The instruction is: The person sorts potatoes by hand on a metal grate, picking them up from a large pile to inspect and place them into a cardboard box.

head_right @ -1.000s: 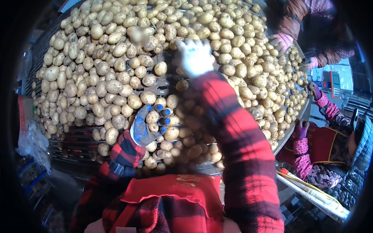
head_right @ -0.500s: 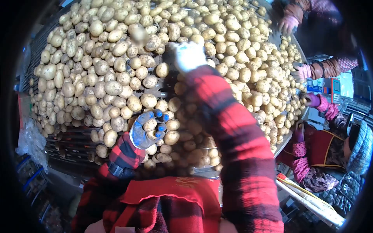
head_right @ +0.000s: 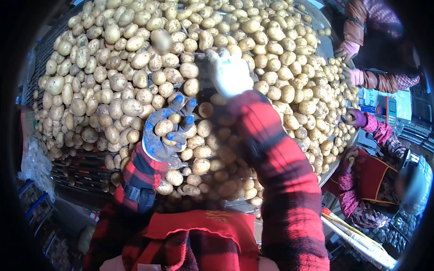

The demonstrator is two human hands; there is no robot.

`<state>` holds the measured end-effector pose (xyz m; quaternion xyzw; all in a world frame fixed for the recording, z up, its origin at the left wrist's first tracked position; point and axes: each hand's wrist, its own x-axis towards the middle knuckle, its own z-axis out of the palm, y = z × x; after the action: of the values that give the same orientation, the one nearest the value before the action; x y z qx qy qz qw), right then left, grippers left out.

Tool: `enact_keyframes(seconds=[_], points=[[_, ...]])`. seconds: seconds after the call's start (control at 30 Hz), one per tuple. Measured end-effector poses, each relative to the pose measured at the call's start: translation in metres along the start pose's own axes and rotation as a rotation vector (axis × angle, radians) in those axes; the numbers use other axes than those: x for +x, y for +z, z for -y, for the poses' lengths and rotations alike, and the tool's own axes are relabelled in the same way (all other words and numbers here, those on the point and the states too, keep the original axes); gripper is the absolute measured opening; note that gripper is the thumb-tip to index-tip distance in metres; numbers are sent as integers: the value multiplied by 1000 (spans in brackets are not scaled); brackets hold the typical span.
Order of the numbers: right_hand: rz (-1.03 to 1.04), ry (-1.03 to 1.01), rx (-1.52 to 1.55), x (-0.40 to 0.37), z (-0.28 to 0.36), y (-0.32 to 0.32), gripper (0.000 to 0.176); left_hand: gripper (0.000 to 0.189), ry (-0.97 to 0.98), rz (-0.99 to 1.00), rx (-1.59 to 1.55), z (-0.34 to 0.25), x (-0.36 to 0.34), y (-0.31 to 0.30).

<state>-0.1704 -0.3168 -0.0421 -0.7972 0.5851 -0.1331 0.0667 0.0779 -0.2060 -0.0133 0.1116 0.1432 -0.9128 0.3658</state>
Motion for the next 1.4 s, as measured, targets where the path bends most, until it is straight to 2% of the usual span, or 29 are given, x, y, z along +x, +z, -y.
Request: enact_keyframes(seconds=[0.03, 0.1, 0.17, 0.27, 0.3, 0.37, 0.43, 0.5, 0.53, 0.57, 0.63, 0.7, 0.73, 0.77, 0.83, 0.87, 0.9, 0.97, 1.07, 1.1, 1.17, 1.23, 1.27, 1.3, 1.37, 1.4], points=[[-95, 2, -201, 13, -3, 20, 45, 46, -29, 23, -37, -2, 2, -10], [88, 79, -379, 37, 5, 33, 46, 38, -124, 86, -99, -8, 3, -26], [125, 102, -256, 51, 5, 28, 41, 38, -126, 70, -119, -9, -3, -30], [20, 142, 45, 62, -25, 13, 31, 45, 38, -122, -79, -1, -7, -19], [134, 242, 163, 56, -16, -9, 29, 47, -40, 2, -117, -4, -3, -14], [107, 234, 576, 28, 13, -46, 26, 47, -17, -71, -43, 2, -4, 7], [381, 69, 1010, 6, 30, -65, 31, 47, -16, 39, -105, -1, 0, -10], [351, -178, 803, -4, 41, -72, 30, 46, -30, 78, -146, -4, 4, -17], [322, -165, 629, 8, 37, -72, 34, 46, -43, 64, -155, -3, 3, -18], [110, -153, 505, 15, 31, -55, 37, 46, -56, 50, -161, -4, 3, -18], [-142, -189, 191, 66, 5, -21, 38, 44, -76, 98, -110, -5, 2, -26], [-246, -36, -107, 92, -8, 9, 34, 41, -33, 58, 65, -6, -2, -32], [-182, 85, -111, 103, -4, 13, 33, 37, -92, 120, -18, -7, 5, -28], [-119, 78, -95, 104, -6, 13, 37, 36, -82, 134, 19, -7, 6, -24], [34, 55, -73, 87, -14, 5, 52, 34, -2, -4, 145, -1, -4, -12], [256, 146, 79, 71, -14, -18, 54, 34, 13, -36, 134, 0, -6, -8], [150, 111, 257, 46, -46, 4, 52, 34, 26, -67, 118, 3, -8, -5], [702, 176, 308, 44, -38, -43, 46, 36, 25, -79, 82, 3, -5, -11], [467, 44, 136, 45, -27, -47, 38, 39, 6, -125, 112, 1, -5, -12], [224, -28, 137, 50, -21, -49, 42, 39, 18, -146, 157, 2, -5, -12], [-167, -78, 150, 94, -45, -2, 45, 40, 53, -215, 201, 3, -7, -14], [-210, 78, 116, 137, -34, 7, 44, 39, -26, -47, 72, -2, -2, -23], [-54, 68, 11, 151, -33, 9, 42, 38, -51, 10, 17, -2, 0, -27], [15, 131, -157, 159, -30, 14, 41, 37, -42, 0, 41, -2, 0, -29], [117, 98, -94, 172, -51, 14, 38, 37, -31, -19, 80, -3, -2, -32], [280, 140, -25, 165, -39, -25, 36, 38, -42, -11, 81, -4, -2, -32]])
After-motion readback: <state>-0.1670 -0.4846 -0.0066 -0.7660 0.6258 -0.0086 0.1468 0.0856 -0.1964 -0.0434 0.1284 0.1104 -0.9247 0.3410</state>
